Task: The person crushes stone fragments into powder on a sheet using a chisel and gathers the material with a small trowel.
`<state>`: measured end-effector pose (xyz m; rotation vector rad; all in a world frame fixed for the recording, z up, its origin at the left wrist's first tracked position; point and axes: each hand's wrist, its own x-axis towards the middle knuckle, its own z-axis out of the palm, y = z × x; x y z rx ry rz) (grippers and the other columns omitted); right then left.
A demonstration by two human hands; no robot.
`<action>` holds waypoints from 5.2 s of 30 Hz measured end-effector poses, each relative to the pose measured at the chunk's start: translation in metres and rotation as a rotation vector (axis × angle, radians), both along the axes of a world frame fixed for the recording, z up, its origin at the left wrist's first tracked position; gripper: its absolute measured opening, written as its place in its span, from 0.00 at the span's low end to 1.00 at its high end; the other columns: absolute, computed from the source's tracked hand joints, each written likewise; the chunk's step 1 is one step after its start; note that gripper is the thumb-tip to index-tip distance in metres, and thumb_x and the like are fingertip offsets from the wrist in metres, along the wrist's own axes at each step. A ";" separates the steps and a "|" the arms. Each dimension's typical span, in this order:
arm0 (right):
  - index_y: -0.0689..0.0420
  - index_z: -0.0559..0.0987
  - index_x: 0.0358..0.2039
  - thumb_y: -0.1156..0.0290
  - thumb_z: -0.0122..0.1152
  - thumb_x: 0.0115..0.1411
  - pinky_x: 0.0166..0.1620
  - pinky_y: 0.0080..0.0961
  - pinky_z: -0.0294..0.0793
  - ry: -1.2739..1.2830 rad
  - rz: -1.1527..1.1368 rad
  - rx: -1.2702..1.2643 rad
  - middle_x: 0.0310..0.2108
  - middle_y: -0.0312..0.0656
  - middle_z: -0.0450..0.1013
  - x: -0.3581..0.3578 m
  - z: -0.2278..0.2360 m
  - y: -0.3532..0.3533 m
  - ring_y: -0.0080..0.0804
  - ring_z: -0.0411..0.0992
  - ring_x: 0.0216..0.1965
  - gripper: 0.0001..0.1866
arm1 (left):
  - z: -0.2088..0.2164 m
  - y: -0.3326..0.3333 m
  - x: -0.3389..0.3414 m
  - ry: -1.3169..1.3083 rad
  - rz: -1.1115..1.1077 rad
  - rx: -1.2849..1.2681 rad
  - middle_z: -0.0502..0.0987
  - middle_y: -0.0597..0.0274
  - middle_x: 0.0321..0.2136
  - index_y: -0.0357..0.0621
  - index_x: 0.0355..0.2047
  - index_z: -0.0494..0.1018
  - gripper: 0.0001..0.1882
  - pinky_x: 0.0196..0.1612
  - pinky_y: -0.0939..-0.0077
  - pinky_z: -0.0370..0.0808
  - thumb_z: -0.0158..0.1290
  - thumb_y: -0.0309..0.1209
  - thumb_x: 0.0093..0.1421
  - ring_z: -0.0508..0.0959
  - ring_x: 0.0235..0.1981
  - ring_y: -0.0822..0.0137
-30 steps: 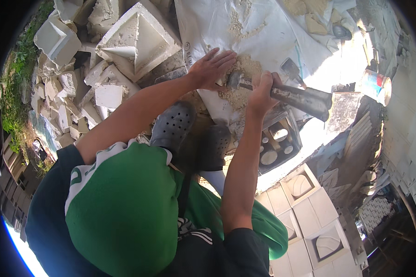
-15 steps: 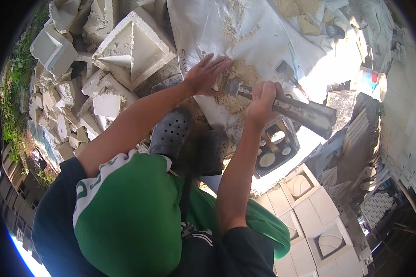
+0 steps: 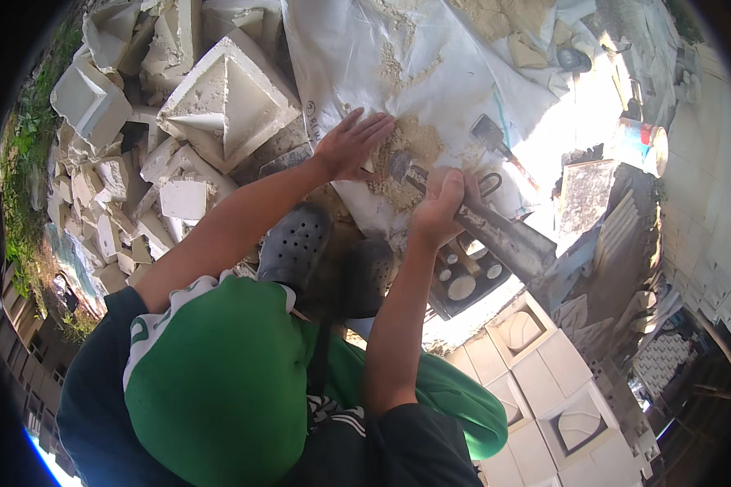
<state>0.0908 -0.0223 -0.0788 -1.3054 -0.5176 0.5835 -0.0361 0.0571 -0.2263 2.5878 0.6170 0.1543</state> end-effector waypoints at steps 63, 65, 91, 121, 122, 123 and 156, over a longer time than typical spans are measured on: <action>0.51 0.54 0.13 0.74 0.47 0.55 0.19 0.20 0.47 0.040 -0.066 -0.018 0.11 0.29 0.50 -0.009 0.015 0.005 0.18 0.47 0.13 0.16 | -0.006 -0.020 0.002 -0.070 0.034 -0.098 0.55 0.58 0.63 0.38 0.63 0.48 0.57 0.68 0.66 0.45 0.58 0.61 0.41 0.51 0.66 0.65; 0.51 0.55 0.13 0.74 0.46 0.55 0.18 0.20 0.46 0.047 -0.062 -0.069 0.10 0.29 0.50 0.000 0.014 0.020 0.18 0.47 0.13 0.16 | -0.010 -0.009 0.006 -0.100 0.052 -0.010 0.55 0.58 0.63 0.37 0.63 0.48 0.57 0.68 0.66 0.45 0.57 0.61 0.42 0.52 0.66 0.65; 0.55 0.63 0.17 0.72 0.49 0.57 0.20 0.16 0.51 0.046 0.020 -0.108 0.13 0.29 0.56 0.005 0.001 0.007 0.16 0.55 0.17 0.13 | 0.003 -0.010 0.005 -0.061 0.037 -0.024 0.56 0.56 0.62 0.35 0.63 0.47 0.60 0.68 0.64 0.42 0.57 0.64 0.40 0.51 0.65 0.62; 0.52 0.55 0.13 0.75 0.48 0.55 0.20 0.22 0.47 0.166 -0.124 -0.042 0.12 0.30 0.51 0.015 0.003 -0.012 0.19 0.47 0.14 0.17 | 0.015 -0.018 0.011 0.019 0.040 -0.084 0.66 0.55 0.48 0.45 0.58 0.61 0.45 0.51 0.61 0.66 0.65 0.47 0.40 0.68 0.49 0.55; 0.52 0.55 0.13 0.75 0.48 0.55 0.20 0.22 0.47 0.166 -0.126 -0.042 0.12 0.30 0.51 0.016 0.008 -0.015 0.19 0.47 0.14 0.17 | 0.013 -0.016 0.015 0.023 0.043 -0.135 0.65 0.54 0.46 0.44 0.56 0.63 0.43 0.47 0.62 0.69 0.66 0.44 0.40 0.69 0.47 0.54; 0.52 0.55 0.13 0.74 0.46 0.55 0.20 0.22 0.47 0.178 -0.160 0.007 0.11 0.31 0.51 0.014 0.018 -0.022 0.20 0.47 0.14 0.17 | 0.012 -0.014 0.015 0.030 0.045 -0.139 0.65 0.54 0.46 0.44 0.56 0.63 0.43 0.47 0.62 0.69 0.66 0.44 0.40 0.69 0.47 0.54; 0.54 0.55 0.12 0.78 0.43 0.54 0.16 0.19 0.48 0.068 -0.414 0.140 0.09 0.32 0.51 -0.020 0.008 -0.077 0.19 0.48 0.12 0.16 | 0.030 -0.023 -0.010 -0.231 0.488 -0.299 0.76 0.52 0.41 0.39 0.43 0.74 0.22 0.50 0.64 0.69 0.59 0.31 0.45 0.73 0.44 0.52</action>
